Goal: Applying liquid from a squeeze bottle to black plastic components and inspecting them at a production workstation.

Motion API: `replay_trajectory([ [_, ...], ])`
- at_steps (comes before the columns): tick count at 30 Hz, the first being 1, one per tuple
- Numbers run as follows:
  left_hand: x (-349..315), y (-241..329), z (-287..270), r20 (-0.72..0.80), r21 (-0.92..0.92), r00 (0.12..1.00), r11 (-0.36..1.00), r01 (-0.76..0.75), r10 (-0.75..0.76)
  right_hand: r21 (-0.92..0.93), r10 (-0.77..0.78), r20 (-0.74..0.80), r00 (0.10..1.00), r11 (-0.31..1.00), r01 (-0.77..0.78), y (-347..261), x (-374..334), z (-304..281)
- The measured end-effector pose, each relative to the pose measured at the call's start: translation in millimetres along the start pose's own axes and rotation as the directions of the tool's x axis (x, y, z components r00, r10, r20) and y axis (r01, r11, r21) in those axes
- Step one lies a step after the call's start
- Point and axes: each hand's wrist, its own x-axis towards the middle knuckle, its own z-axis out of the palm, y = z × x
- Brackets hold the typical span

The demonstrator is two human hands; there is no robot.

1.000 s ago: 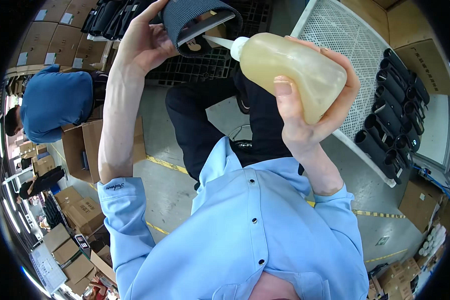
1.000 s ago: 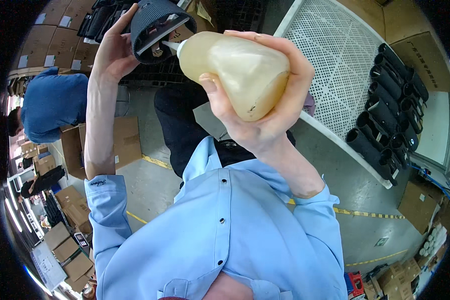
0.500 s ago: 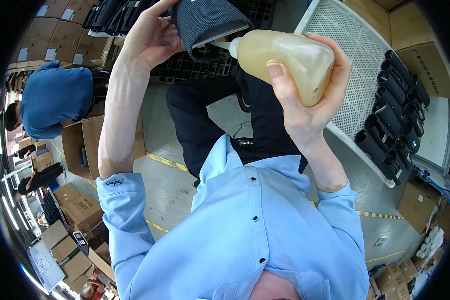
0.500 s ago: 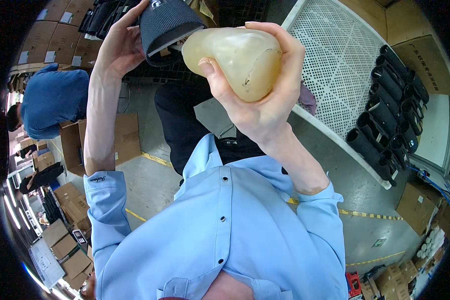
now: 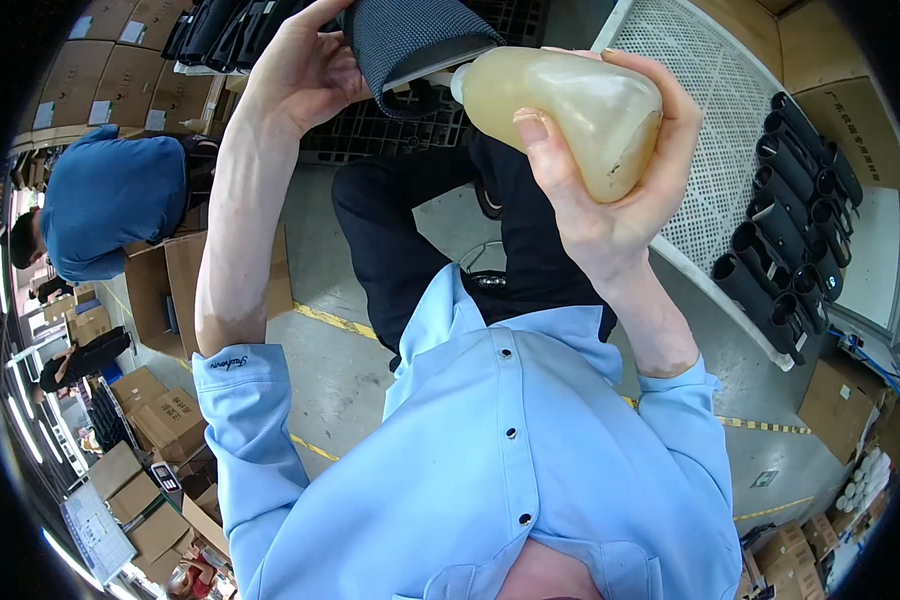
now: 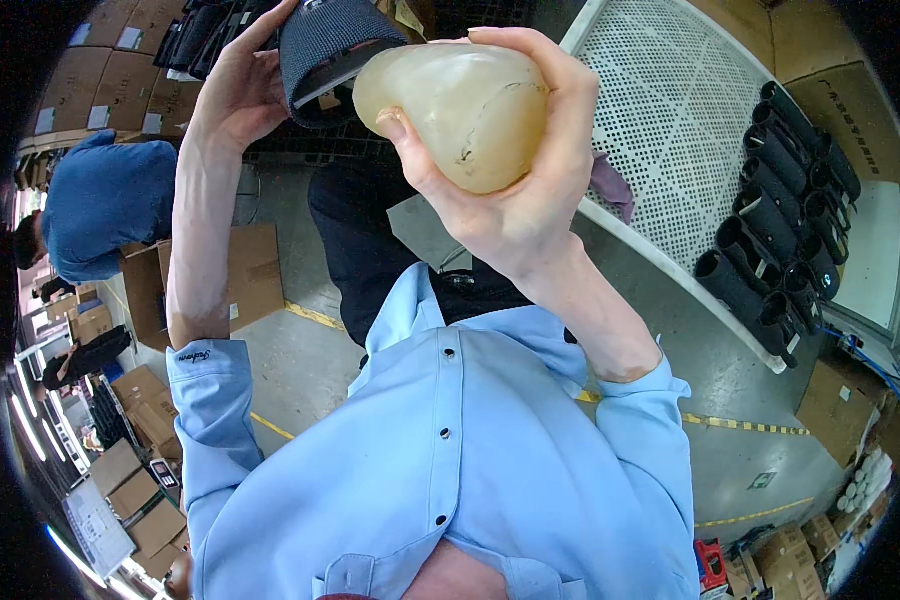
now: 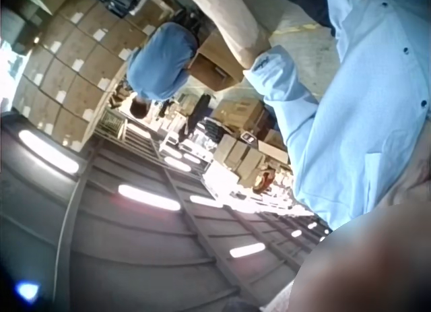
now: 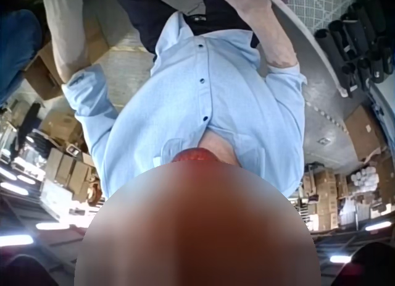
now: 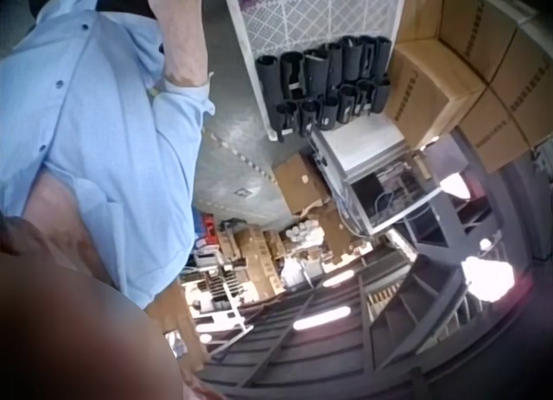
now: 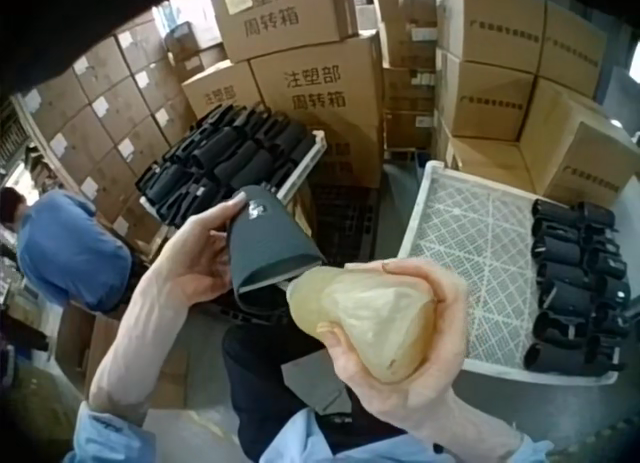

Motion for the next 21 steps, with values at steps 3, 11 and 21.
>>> replay_trajectory([
  [3,1.4,0.1,-0.4,0.006,0.005,1.0,1.0,0.009,-0.009,0.023,-0.026,0.008,1.0,0.999,0.026,-0.4,-0.7,0.9],
  [11,-5.0,-1.2,6.1,0.092,0.04,0.995,0.998,0.043,-0.047,0.05,-0.037,0.002,0.999,0.998,0.037,-10.3,-0.2,-6.1],
  [21,-0.7,-0.7,6.5,0.087,0.07,0.994,0.996,0.053,-0.06,0.017,-0.076,-0.012,0.997,0.997,0.077,-13.6,4.5,8.0],
])
